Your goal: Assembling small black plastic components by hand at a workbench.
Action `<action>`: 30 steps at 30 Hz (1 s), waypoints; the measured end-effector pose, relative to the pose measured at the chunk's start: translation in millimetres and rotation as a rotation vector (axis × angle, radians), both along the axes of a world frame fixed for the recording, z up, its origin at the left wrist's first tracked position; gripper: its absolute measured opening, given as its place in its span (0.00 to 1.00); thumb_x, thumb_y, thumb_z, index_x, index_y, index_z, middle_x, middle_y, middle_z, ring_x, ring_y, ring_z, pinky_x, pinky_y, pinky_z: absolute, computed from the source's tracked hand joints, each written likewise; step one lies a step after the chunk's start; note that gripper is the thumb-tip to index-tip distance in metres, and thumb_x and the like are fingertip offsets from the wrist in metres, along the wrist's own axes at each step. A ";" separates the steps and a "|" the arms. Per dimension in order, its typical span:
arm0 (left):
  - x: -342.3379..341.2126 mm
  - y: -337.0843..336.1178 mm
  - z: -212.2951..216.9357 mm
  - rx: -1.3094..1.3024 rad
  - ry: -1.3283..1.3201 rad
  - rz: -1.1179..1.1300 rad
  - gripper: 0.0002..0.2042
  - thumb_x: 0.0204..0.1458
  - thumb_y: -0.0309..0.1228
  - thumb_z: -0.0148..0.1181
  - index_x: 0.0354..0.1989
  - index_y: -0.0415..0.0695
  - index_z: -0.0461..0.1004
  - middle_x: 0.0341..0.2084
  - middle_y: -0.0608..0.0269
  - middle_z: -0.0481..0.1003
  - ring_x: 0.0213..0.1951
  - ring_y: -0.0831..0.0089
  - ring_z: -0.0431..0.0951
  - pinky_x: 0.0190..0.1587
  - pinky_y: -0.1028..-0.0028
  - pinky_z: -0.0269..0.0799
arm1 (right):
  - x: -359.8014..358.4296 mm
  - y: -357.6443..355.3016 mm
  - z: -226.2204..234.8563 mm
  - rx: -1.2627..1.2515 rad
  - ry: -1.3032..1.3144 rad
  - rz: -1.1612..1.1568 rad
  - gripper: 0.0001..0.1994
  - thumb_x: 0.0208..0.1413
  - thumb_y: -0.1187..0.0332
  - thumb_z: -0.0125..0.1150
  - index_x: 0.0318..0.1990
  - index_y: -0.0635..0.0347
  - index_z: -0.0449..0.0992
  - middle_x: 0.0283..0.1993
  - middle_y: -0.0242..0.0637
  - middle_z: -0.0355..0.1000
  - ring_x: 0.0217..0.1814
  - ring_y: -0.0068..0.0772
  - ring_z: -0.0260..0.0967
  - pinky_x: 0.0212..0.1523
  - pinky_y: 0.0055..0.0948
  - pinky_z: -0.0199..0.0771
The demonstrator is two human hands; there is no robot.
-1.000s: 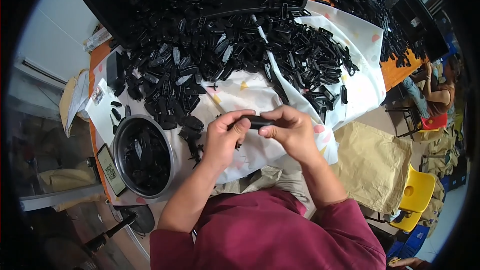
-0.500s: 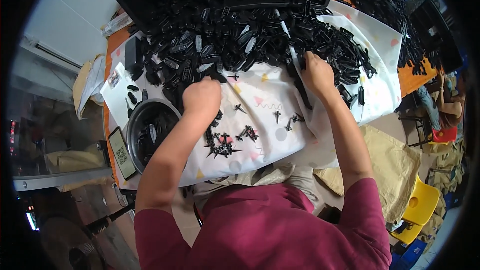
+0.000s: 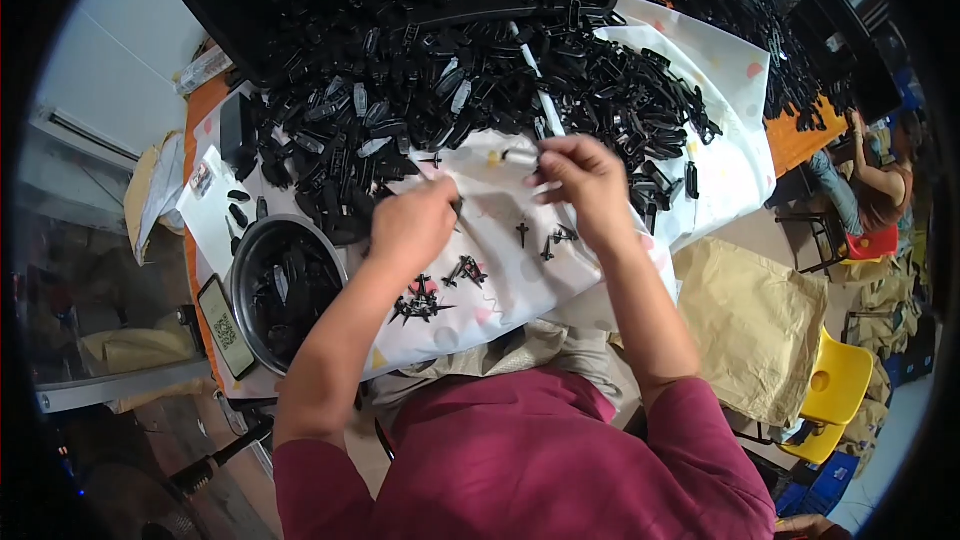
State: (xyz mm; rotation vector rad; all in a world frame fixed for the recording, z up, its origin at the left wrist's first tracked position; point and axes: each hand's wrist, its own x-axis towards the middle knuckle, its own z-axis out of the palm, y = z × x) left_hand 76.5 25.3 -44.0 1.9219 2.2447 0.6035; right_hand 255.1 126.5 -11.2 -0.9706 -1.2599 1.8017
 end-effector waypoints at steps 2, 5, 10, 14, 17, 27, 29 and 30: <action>8.5 4.4 -3.7 -0.070 0.038 -0.080 0.05 0.41 0.30 0.51 0.26 0.45 0.72 0.23 0.58 0.73 0.27 0.58 0.75 0.31 0.62 0.70 | -2.1 -7.8 -24.1 -0.178 0.023 0.046 0.07 0.52 0.76 0.52 0.38 0.67 0.71 0.31 0.35 0.70 0.28 0.27 0.71 0.25 0.21 0.73; 15.5 8.3 -2.2 -0.223 0.088 -0.113 0.07 0.42 0.31 0.53 0.30 0.45 0.73 0.26 0.59 0.74 0.28 0.59 0.75 0.31 0.63 0.70 | 1.5 -14.7 -34.5 -0.298 0.046 0.019 0.06 0.50 0.76 0.55 0.36 0.67 0.70 0.30 0.37 0.70 0.27 0.26 0.71 0.24 0.19 0.72; 15.6 -0.8 7.6 -0.107 -0.192 -0.034 0.13 0.40 0.30 0.61 0.36 0.44 0.73 0.25 0.61 0.74 0.26 0.66 0.75 0.29 0.69 0.69 | 9.7 -18.0 -34.5 -0.412 0.130 0.099 0.03 0.50 0.75 0.56 0.32 0.64 0.69 0.29 0.36 0.70 0.26 0.24 0.70 0.20 0.16 0.69; 21.3 -20.2 19.7 -0.008 -1.049 0.103 0.18 0.40 0.25 0.64 0.42 0.42 0.72 0.28 0.65 0.75 0.24 0.80 0.71 0.30 0.79 0.67 | 13.7 -35.4 -8.4 -0.526 0.287 0.113 0.06 0.51 0.75 0.54 0.36 0.66 0.70 0.25 0.37 0.70 0.23 0.27 0.71 0.18 0.16 0.71; 26.9 -24.8 18.9 0.131 -1.170 0.039 0.15 0.39 0.23 0.65 0.38 0.41 0.74 0.29 0.69 0.73 0.25 0.84 0.66 0.30 0.83 0.64 | 13.7 -39.9 -8.6 -0.492 0.288 0.165 0.07 0.51 0.73 0.55 0.36 0.67 0.71 0.24 0.38 0.70 0.21 0.27 0.70 0.18 0.18 0.72; 31.9 -30.9 39.5 0.281 -0.668 -0.161 0.13 0.37 0.24 0.65 0.35 0.41 0.75 0.30 0.64 0.74 0.26 0.80 0.70 0.29 0.78 0.67 | 23.1 -40.8 2.7 -0.323 0.077 0.253 0.06 0.49 0.72 0.58 0.31 0.66 0.72 0.23 0.35 0.69 0.18 0.25 0.67 0.13 0.18 0.65; 29.0 -29.3 51.5 0.342 -0.226 -0.294 0.13 0.38 0.24 0.64 0.36 0.42 0.75 0.29 0.62 0.74 0.27 0.77 0.73 0.27 0.76 0.68 | 25.7 -40.4 2.1 -0.264 -0.031 0.280 0.06 0.49 0.72 0.59 0.31 0.66 0.71 0.23 0.35 0.69 0.18 0.24 0.67 0.13 0.18 0.64; 29.8 -29.1 51.6 0.344 -0.223 -0.291 0.13 0.38 0.24 0.64 0.36 0.42 0.75 0.29 0.62 0.74 0.27 0.77 0.73 0.27 0.76 0.68 | 23.9 -40.2 2.0 -0.260 -0.001 0.272 0.06 0.49 0.72 0.59 0.30 0.66 0.71 0.24 0.35 0.69 0.19 0.24 0.68 0.13 0.18 0.64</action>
